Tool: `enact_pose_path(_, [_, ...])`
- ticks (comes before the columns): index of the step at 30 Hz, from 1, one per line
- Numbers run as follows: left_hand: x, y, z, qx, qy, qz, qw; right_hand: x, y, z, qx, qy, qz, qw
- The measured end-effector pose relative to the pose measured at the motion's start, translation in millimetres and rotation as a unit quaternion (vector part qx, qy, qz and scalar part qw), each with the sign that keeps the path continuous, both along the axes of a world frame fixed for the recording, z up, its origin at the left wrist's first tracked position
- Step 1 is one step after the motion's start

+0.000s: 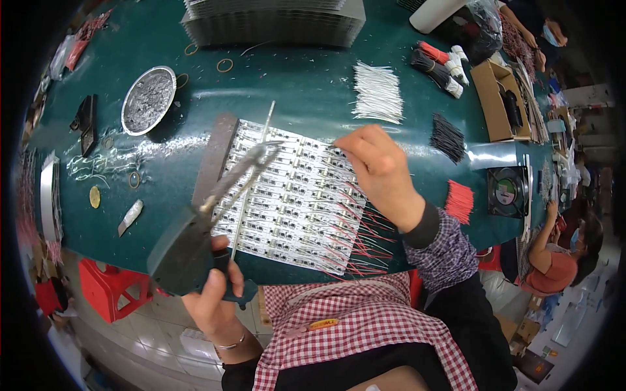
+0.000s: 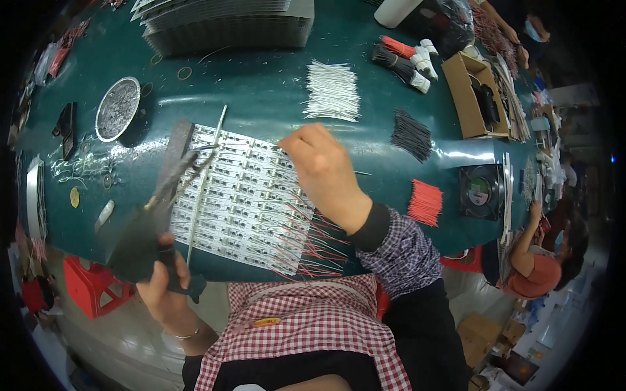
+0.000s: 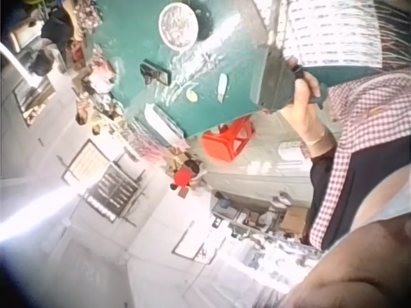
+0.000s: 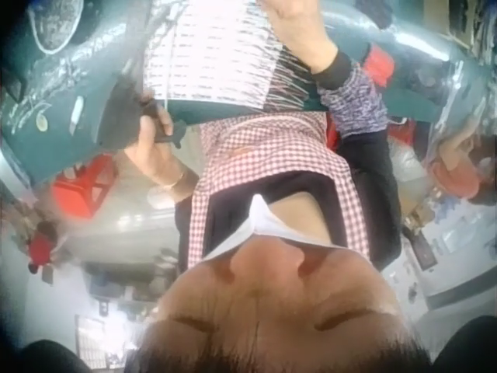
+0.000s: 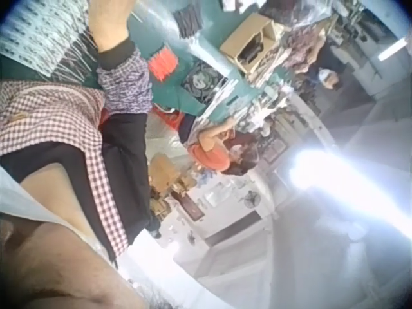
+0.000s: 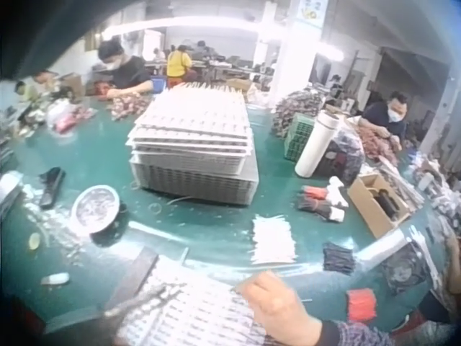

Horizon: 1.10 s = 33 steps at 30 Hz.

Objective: The person aligns wires onto circuit boards by hand and solders them in place using a soldering gun.

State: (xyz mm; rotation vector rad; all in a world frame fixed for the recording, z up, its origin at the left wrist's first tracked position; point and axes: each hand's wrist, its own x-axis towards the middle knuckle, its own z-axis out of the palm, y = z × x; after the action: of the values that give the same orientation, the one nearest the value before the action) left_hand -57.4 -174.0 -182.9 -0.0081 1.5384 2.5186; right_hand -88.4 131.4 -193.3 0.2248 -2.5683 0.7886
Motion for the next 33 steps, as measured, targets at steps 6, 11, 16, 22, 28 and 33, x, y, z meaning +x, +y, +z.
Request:
enact_pose_path(6, [1,36,21,-0.076,-0.081,0.01,0.994,4,-9,-23,0.033,-0.008,-0.01,0.999])
enact_pose_path(11, [-1,51,15,-0.236,-0.082,-0.003,0.968,6,-9,-25,0.049,-0.013,-0.003,0.999])
enact_pose_path(16, [-4,54,-2,-0.301,0.019,-0.027,0.953,5,-10,-23,0.056,-0.019,0.004,0.998])
enact_pose_path(22, [-8,60,-3,-0.302,0.023,-0.033,0.953,5,-10,-20,0.067,-0.029,0.002,0.997])
enact_pose_path(28, [-10,62,5,-0.291,-0.048,-0.054,0.954,4,-9,-21,0.072,-0.028,0.007,0.997])
enact_pose_path(33, [-9,64,6,-0.287,-0.054,-0.051,0.955,5,-9,-20,0.081,-0.03,0.004,0.996])
